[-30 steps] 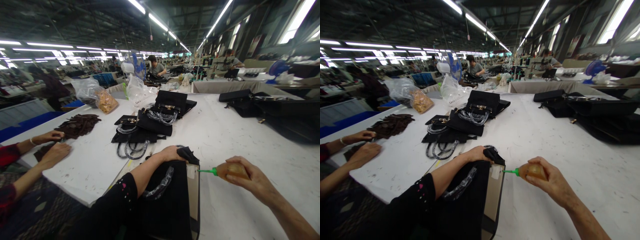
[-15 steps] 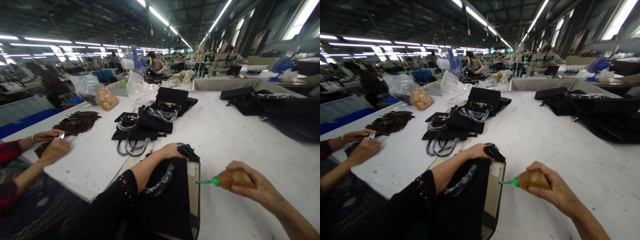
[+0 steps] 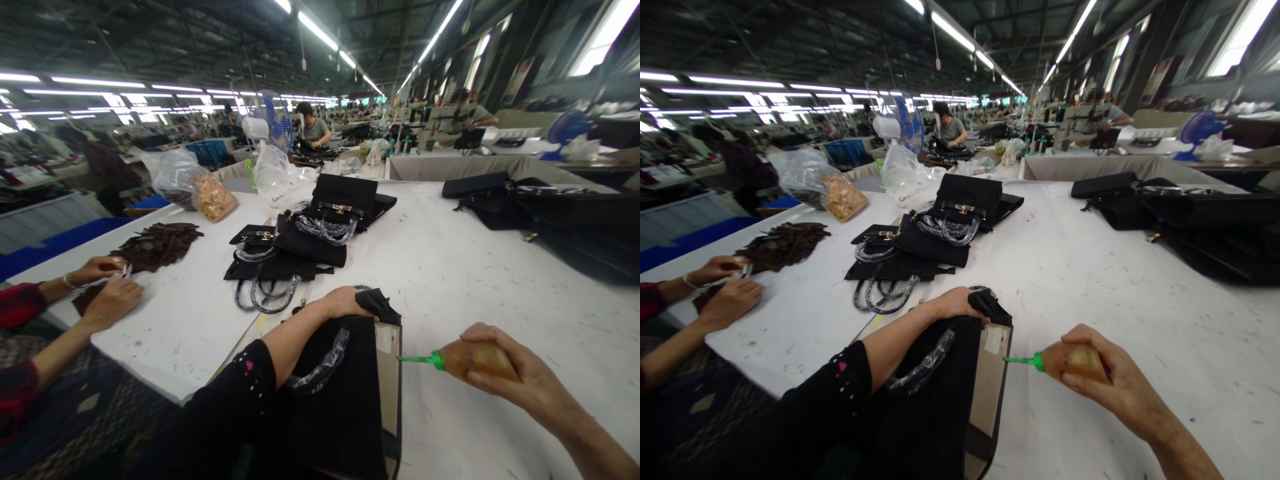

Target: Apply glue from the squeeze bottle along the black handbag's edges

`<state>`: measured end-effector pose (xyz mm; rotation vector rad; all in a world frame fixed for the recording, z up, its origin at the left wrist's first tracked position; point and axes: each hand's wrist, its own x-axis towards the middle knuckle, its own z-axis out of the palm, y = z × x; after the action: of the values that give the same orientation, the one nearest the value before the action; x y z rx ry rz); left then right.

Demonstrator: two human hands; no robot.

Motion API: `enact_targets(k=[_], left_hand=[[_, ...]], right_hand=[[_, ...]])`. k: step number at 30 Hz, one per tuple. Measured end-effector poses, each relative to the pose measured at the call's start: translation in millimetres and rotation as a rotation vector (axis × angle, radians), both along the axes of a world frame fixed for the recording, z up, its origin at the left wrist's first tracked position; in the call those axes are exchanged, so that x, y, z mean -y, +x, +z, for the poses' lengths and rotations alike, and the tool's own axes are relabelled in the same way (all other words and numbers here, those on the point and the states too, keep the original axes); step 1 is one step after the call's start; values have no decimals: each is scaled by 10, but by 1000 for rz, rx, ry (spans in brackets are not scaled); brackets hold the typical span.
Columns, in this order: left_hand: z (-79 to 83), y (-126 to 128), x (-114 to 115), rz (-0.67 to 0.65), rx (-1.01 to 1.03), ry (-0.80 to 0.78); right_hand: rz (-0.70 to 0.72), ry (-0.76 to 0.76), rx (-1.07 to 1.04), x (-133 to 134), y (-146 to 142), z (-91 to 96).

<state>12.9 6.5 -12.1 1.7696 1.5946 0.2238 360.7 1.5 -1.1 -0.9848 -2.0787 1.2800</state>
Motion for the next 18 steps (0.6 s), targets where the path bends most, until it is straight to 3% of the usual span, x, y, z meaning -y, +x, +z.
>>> enact_targets(k=[10, 14, 18], left_hand=[[-56, -19, -11, 18, 19, 8], [-49, -10, -10, 36, 27, 3], [-32, -5, -2, 35, 14, -4]], right_hand=[[-23, 29, -37, 103, 26, 2], [-99, 5, -52, 121, 21, -6], [30, -26, -73, 161, 44, -26]])
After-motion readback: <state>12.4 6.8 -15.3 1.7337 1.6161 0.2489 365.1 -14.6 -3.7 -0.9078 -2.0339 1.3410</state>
